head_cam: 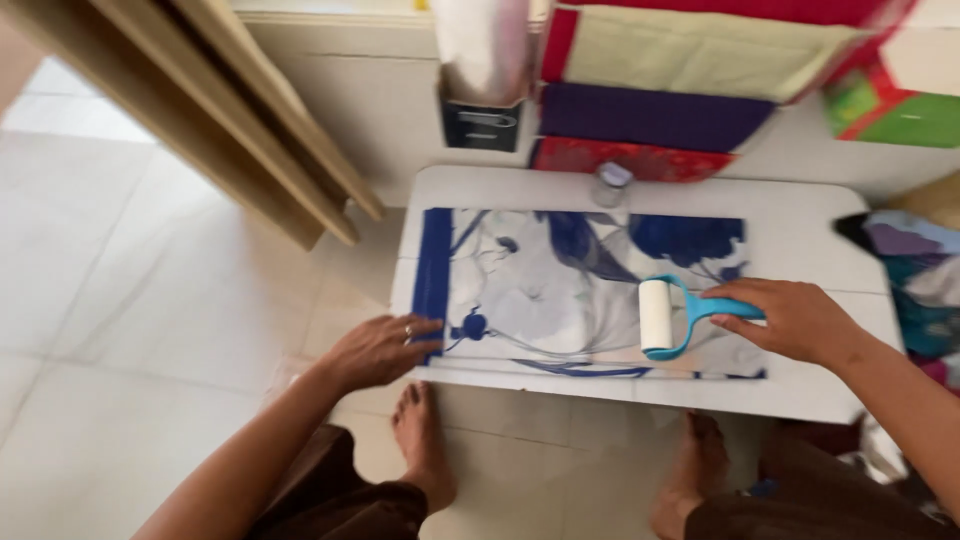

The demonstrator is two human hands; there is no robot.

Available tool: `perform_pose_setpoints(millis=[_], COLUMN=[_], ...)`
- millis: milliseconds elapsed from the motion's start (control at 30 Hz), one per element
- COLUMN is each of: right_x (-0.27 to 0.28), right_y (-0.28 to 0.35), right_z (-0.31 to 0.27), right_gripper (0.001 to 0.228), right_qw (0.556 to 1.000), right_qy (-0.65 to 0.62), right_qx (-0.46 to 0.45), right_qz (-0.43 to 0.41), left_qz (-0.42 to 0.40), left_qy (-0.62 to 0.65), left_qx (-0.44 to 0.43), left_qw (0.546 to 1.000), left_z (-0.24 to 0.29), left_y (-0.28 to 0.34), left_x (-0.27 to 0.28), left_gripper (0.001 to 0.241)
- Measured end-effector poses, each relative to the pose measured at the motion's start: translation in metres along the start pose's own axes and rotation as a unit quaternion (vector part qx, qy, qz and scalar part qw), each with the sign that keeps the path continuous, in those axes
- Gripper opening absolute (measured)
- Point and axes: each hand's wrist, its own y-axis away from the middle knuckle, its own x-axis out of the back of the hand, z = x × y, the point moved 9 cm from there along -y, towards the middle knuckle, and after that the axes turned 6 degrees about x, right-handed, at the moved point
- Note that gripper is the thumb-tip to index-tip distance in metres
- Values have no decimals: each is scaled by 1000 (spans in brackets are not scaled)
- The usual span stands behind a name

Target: The person uses a lint roller to clean a blue and white patterned cloth laid out on a white table. They then fold the cloth into a smaller rectangular shape and use the lint roller again on the folded item.

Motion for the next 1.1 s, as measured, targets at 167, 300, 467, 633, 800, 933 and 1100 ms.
perform_pose_setpoints(millis=[167,300,467,633,800,933,1100], right_x=[-1,22,-32,-23,-18,-15,28], right_y=[29,60,53,-5,-70,-80,-17], right_z=[53,1,-3,17,43,61,19], right_gripper=[60,47,46,50,55,60,45], right_qw=[999,975,966,982,985,988,990], right_qy=[21,-82,-40,-17,-9,-4,-8], right_qx=[-50,-185,-221,-189,-164,-142,-121], right_qz=[3,-92,-124,-7,47,53,-75], left_qz=[16,27,-39,-56,-130,-188,-42], left_qy=[-8,-18,-12,-30,19,66,-14], left_qx=[-26,3,71,36,44,118,136], left_qw=[999,999,997,997,990,973,990], left_z=[3,3,-12,-20,-29,-38,-65], left_y=[7,-4,-28,-32,-37,-45,-51], left_x=[-31,-13,-44,-59,-70,-69,-51], left_gripper=[29,29,42,33,40,34,36])
